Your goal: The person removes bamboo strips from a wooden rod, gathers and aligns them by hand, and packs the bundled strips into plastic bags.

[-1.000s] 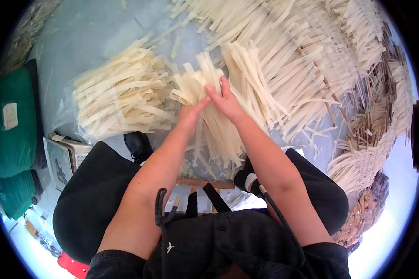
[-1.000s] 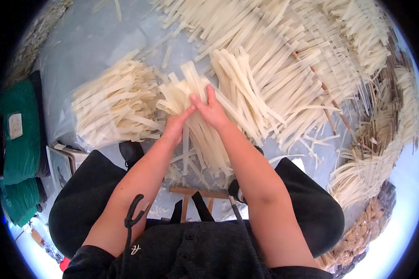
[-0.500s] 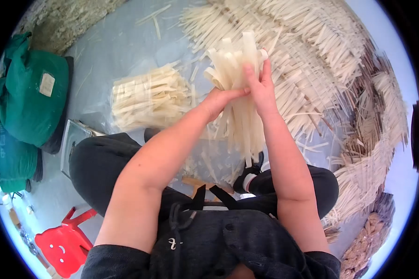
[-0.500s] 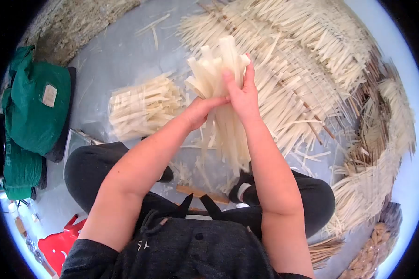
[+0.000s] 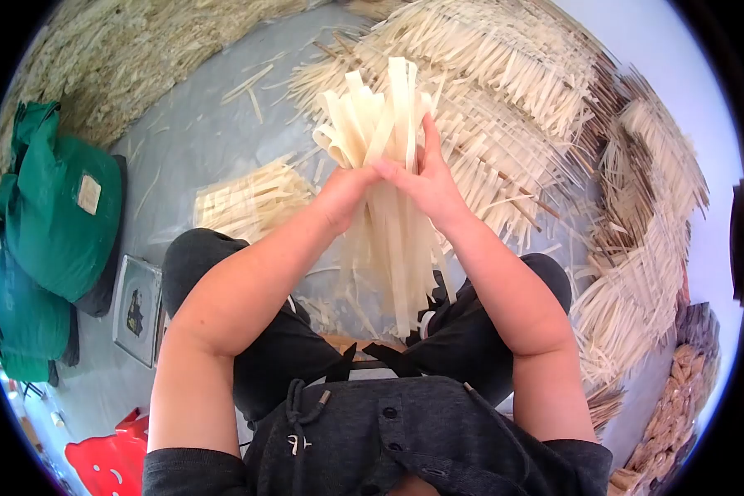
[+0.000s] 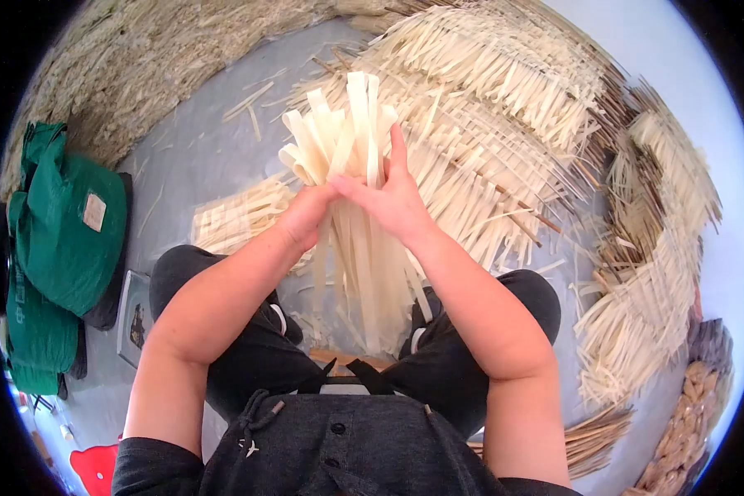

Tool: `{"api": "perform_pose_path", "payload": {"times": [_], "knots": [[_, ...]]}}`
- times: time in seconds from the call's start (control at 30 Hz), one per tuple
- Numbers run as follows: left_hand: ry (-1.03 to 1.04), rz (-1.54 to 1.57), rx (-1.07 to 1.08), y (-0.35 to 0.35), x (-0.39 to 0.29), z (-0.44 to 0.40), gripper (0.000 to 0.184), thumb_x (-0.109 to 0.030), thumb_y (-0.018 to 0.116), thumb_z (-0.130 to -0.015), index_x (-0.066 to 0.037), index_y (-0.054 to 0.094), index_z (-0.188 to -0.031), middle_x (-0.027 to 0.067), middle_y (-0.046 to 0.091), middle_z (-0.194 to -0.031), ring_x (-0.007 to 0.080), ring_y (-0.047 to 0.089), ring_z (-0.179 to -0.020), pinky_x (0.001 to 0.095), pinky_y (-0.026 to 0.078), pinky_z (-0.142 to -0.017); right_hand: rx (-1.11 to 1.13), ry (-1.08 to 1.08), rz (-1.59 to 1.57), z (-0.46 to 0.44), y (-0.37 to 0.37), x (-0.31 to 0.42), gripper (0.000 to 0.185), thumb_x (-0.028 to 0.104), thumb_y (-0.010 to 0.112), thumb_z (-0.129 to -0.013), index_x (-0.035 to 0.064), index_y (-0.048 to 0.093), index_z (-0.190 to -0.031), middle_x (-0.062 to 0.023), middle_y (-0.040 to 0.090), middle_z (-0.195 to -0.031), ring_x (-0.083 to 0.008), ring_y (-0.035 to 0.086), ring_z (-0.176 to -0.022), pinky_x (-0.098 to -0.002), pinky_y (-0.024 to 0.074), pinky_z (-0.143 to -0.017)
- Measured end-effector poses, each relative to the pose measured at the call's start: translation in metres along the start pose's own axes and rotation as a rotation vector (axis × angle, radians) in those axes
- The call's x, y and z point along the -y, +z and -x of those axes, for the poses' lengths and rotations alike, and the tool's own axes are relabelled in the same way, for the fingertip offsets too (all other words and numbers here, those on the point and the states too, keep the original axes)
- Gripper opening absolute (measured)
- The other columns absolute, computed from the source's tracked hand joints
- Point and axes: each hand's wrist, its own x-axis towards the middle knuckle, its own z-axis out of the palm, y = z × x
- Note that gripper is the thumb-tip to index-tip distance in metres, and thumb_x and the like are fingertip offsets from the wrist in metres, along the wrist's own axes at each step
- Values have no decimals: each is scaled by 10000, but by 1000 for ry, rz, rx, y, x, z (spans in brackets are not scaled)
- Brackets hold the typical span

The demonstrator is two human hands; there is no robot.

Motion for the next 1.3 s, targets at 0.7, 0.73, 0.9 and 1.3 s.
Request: {"api": "perform_pose_path", "payload": {"times": [0.7,0.73,0.9,1.3], "knots": [[-52,7,-19,16,-6,-27,674,-433,716,-841,11,513,-1305,145,585,-1239,208,580,-1117,330,476,-925,160,400,132,-2,-13,-17,1039,303,846,-601,20,280,-1426,-185,550,-1267,-254,563,-1153,-351,463,-963],[-33,43,-28,18,-10,-22,688,-443,719,-837,12,515,-1310,149,580,-1257,213,576,-1129,331,466,-939,136,359,147,-1,-9,-23,919,247,827,-643,16,341,-1389,-153,580,-1208,-233,584,-1104,-342,472,-935],[-16,-583,85,-19,-46,-24,843,-601,691,-785,18,511,-1329,184,560,-1296,256,541,-1192,356,430,-983,158,324,-110,-7,0,-14,680,152,780,-706,16,469,-1295,-97,624,-1101,-195,612,-1014,-327,491,-872],[-407,-913,-82,-284,-21,-49,412,-439,649,-885,-33,638,-952,76,669,-888,161,639,-816,316,552,-768,384,665,-80,-81,42,-99,858,109,787,-666,39,345,-1397,-125,558,-1219,-238,556,-1100,-368,467,-935]]}}
